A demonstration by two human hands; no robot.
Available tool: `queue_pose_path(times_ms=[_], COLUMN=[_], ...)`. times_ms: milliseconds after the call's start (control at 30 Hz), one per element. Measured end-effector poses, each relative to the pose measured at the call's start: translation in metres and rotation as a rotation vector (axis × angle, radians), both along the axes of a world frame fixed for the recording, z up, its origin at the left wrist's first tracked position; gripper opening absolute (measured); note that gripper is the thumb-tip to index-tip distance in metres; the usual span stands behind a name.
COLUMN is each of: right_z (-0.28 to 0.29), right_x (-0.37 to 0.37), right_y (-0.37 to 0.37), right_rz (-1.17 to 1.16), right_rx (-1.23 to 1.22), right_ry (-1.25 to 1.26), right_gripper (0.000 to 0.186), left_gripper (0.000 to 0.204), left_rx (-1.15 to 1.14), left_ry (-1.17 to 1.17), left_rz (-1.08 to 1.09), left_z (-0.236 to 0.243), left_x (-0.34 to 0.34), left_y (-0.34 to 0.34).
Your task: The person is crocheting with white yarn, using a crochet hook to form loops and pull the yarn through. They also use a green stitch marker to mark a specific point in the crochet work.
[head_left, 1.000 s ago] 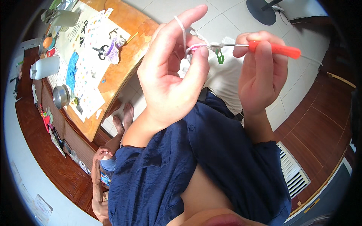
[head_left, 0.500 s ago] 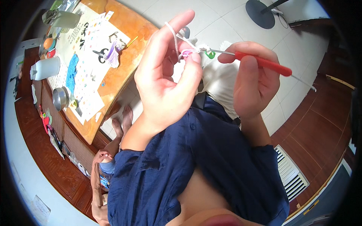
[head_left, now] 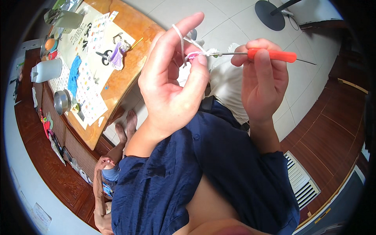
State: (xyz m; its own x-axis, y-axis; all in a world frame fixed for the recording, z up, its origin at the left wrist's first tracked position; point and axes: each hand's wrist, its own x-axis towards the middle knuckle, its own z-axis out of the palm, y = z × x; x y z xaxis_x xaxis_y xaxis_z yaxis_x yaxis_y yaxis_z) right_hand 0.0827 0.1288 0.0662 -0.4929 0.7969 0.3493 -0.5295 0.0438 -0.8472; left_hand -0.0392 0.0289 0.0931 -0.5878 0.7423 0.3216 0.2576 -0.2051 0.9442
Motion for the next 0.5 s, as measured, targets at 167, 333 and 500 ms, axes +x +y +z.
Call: queue_pose_path(times_ms=[167,333,500], right_z=[0.0008,-0.0016,-0.0044], right_x=[0.0005,0.0009,-0.0028], right_y=[-0.0003,0.0031,-0.0012], right_rz=[0.034,0.199,0.328], right_rx=[-0.077,-0.251,-0.6], right_ry=[-0.035,-0.006,0.1], right_gripper=[0.024,0.027,0.03], left_gripper=[0.047,0.044,0.044], left_rx=[0.026,0.051,0.008], left_ry=[-0.026,-0.023,-0.043], left_rz=[0.006,-0.018,-0.037], left_z=[-0.002,-0.0037,-0.0039], left_x=[0.0013,0.0006,0.0019], left_y=[0.0004,0.0003,-0.0007])
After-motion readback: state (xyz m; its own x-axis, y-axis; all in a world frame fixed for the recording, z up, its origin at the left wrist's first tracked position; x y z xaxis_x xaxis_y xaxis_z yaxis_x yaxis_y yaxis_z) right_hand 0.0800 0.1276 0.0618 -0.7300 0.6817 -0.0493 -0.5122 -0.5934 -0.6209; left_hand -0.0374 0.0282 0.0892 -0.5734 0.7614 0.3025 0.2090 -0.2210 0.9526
